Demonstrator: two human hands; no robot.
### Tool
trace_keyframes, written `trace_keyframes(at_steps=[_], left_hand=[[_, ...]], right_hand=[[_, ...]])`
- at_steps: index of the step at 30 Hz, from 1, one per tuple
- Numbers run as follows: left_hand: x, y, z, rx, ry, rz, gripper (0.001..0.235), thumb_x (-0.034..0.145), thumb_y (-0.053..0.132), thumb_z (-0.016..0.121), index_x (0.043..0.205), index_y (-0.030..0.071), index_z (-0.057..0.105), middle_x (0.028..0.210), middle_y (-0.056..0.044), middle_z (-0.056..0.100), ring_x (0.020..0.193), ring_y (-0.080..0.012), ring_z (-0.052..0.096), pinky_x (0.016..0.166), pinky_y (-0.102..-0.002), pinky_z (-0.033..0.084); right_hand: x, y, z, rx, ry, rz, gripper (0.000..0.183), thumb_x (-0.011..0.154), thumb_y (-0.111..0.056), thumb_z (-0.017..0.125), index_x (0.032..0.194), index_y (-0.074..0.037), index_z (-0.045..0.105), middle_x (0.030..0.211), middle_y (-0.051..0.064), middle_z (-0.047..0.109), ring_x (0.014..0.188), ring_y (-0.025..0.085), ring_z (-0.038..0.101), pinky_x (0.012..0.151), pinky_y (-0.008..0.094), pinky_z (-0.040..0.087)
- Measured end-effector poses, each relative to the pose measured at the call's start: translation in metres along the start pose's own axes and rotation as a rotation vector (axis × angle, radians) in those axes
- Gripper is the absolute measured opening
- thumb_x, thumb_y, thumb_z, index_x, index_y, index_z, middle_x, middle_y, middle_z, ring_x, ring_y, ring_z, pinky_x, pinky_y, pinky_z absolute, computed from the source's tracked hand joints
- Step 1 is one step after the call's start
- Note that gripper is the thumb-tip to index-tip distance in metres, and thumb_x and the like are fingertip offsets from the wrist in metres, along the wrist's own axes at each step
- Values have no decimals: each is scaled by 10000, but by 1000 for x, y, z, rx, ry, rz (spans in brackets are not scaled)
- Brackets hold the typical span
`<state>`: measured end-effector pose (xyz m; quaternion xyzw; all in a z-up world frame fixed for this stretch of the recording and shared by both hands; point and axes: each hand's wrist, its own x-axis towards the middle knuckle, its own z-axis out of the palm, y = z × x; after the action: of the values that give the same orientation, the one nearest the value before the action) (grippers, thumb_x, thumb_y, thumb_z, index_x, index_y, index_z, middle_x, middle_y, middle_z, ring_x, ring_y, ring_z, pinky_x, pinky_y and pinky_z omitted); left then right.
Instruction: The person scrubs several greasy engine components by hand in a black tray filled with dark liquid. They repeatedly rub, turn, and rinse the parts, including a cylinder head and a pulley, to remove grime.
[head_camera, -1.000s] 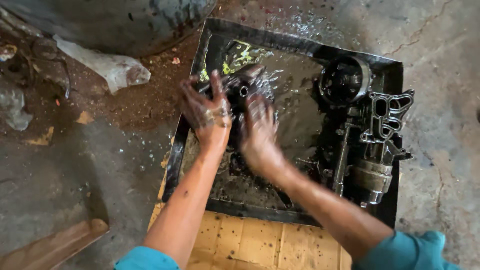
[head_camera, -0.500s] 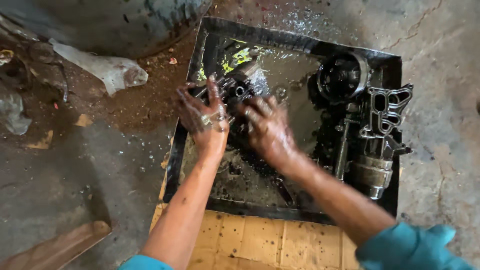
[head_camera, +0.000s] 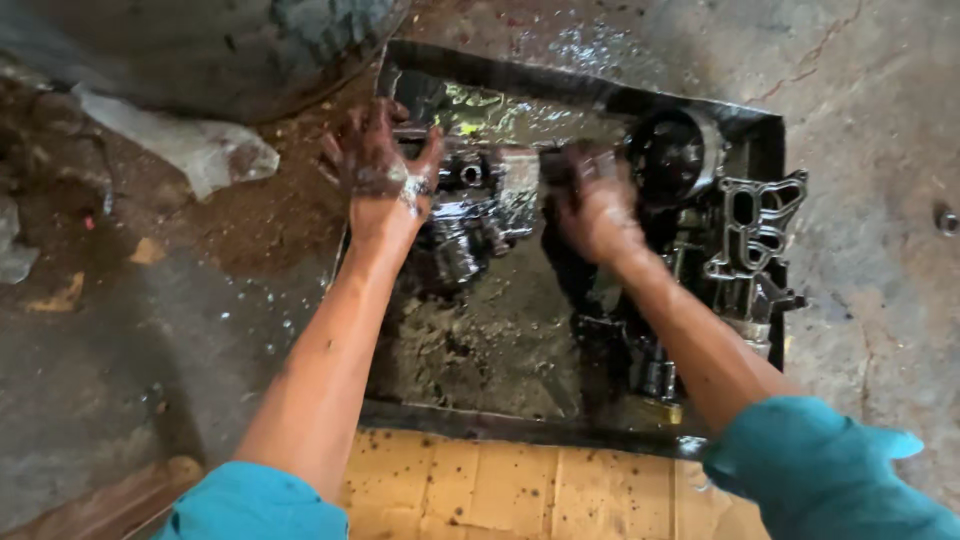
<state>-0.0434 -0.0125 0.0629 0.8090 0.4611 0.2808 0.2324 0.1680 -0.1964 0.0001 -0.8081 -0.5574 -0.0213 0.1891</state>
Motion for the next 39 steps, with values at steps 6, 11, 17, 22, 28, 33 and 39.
trace_keyframes(at_steps=[6,11,17,22,28,33,39], left_hand=[[-19,-24,23,128,303,385,232,1039,228,717,1261,205,651,1411,-241,519,1307,-459,505,1104,-705,371],[-7,-40,21,88,324,540,223,1108,148,708,1303,84,621,1397,-159,566,1351,-396,524,1173,-625,417],[-5,-47,28,40,176,298,209,1016,174,722,1211,115,677,1275,-156,626,1231,-409,528,1057,-577,444],[6,-69,49,133,274,470,272,980,140,669,1250,110,671,1315,-108,640,1337,-314,533,1198,-563,375],[14,-75,72,-758,12,247,255,1013,132,599,1267,142,617,1300,-89,638,1293,-273,570,1241,-510,357],[21,-68,61,145,-47,239,150,1057,228,611,1148,129,679,1257,-140,677,1231,-360,586,1131,-495,425],[25,-72,78,-620,-38,205,365,995,248,571,1357,216,533,1322,-68,636,1250,-272,586,1017,-477,490]], right_hand=[[-30,-29,-20,-34,-169,-204,555,869,-33,513,1422,-45,554,1487,230,534,1324,452,512,1093,544,416],[-6,-62,-77,701,-426,947,482,1024,-53,373,1443,-123,601,1318,295,701,1051,559,594,903,681,441],[23,-110,-55,95,-123,32,809,740,80,624,1509,-139,501,1491,150,529,1366,369,461,1169,532,325],[-22,-123,-44,47,-94,-73,788,845,-56,667,1570,-173,381,1643,107,392,1550,345,264,1233,630,173],[27,-97,-19,69,-10,-49,691,952,-179,685,1574,-93,396,1591,132,452,1524,386,289,1149,692,200],[54,-92,-23,205,-112,49,579,981,-81,611,1538,-57,457,1556,259,465,1455,421,436,1261,568,292],[-34,-96,-41,274,-23,-59,670,794,111,552,1447,-39,539,1437,294,566,1213,441,613,1005,464,532]])
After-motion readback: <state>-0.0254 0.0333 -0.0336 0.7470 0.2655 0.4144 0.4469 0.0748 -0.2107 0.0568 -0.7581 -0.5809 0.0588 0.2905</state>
